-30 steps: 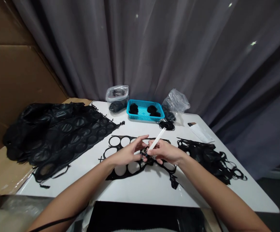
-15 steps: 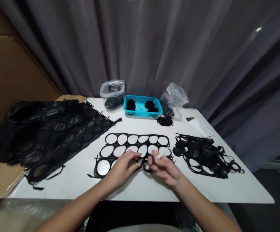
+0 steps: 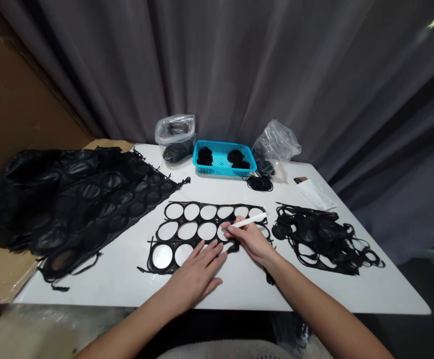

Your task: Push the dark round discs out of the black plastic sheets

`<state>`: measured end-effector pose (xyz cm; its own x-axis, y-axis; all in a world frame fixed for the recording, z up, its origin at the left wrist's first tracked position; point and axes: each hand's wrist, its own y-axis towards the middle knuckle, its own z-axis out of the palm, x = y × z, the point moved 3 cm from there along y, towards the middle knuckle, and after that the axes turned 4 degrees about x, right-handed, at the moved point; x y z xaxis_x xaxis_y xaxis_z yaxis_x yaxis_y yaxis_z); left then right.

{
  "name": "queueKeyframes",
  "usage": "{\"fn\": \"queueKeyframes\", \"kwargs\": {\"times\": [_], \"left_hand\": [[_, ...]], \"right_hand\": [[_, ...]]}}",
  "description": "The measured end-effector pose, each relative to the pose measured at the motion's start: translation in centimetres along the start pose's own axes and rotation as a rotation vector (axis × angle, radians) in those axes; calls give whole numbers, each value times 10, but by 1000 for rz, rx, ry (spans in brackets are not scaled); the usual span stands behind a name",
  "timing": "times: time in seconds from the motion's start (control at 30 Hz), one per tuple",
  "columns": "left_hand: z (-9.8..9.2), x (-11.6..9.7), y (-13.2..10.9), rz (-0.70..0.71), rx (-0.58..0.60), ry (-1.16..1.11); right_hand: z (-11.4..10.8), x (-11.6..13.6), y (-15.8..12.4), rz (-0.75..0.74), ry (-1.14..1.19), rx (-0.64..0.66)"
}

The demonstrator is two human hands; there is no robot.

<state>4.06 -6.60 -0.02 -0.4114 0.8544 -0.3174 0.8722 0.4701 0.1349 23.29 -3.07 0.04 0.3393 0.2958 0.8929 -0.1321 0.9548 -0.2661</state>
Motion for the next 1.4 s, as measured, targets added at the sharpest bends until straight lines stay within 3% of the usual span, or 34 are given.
{"fn": "queueKeyframes", "kwargs": {"times": [0.13,0.33,0.47,0.67,1.0,1.13,1.23,1.3,1.4], "left_hand": [[-1,7,-12,-98,-138,-61],[-19,10,-36,-221,-285,-111],[-19,-3,-49,-195,-252,-39],[-5,-16,-59,-222,-248,67],[-1,-16,-60,-204,-262,130],[0,-15,-60,-201,-276,118],[1,-14,-60,-209,-266,116],[2,-14,-59,-201,-259,122],[1,-14,-59,-182,-254,132]], "right_hand": [[-6,2,3,-46,-182,-37],[-1,17,-4,-21,-18,-47],[24,15,-19,-62,-215,27],[58,-19,-41,-127,-746,120],[65,-28,-45,-325,-980,122],[74,-36,-56,-532,-1264,207],[72,-31,-47,-618,-1513,281],[57,-11,-25,-618,-1586,158],[20,34,18,-563,-1577,-192]]}}
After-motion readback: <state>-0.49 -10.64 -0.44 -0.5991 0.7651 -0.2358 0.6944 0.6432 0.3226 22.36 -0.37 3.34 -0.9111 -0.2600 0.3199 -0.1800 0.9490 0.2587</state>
